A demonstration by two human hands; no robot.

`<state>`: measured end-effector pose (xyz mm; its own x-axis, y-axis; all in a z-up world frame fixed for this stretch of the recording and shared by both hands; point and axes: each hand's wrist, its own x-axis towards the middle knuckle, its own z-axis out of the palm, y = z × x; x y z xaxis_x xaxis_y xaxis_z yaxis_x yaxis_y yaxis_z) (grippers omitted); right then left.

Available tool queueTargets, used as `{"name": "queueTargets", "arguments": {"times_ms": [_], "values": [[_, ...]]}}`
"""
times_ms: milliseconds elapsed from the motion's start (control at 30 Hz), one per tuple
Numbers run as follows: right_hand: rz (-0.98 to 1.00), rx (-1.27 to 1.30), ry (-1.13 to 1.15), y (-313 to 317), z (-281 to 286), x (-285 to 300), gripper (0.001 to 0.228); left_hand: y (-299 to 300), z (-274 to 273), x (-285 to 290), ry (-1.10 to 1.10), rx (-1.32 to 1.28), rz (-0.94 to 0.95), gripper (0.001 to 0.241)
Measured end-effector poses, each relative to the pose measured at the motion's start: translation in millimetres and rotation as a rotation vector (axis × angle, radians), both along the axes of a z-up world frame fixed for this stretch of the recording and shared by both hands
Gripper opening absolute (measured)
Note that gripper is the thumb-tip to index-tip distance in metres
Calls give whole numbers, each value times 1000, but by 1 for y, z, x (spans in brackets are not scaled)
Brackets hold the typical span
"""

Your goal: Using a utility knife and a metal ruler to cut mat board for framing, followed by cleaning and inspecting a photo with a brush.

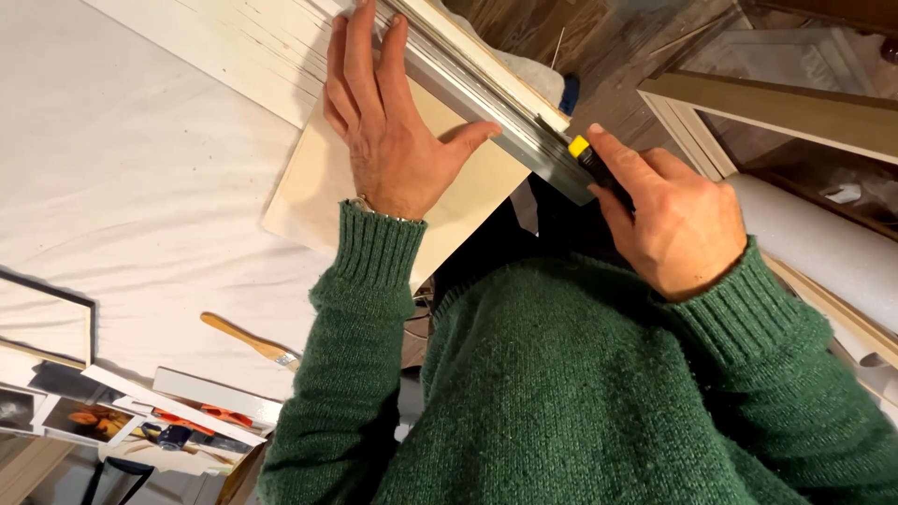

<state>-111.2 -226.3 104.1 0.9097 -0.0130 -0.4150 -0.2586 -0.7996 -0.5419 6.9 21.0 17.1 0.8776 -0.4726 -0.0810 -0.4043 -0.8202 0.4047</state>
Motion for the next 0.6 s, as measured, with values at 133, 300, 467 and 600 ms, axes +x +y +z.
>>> {"name": "queueTargets", "arguments": {"times_ms": [133,300,467,600], "values": [[49,-75,77,2,1,3,56,3,-2,-3,0,7,1,121],[123,-122,138,-1,3,12,56,0,-1,-1,-1,22,9,122],[133,-99,123,-9,0,15,54,0,-3,-3,-40,2,6,121],[182,-95,99,-7,3,21,54,-1,0,-1,-6,12,11,123]]}}
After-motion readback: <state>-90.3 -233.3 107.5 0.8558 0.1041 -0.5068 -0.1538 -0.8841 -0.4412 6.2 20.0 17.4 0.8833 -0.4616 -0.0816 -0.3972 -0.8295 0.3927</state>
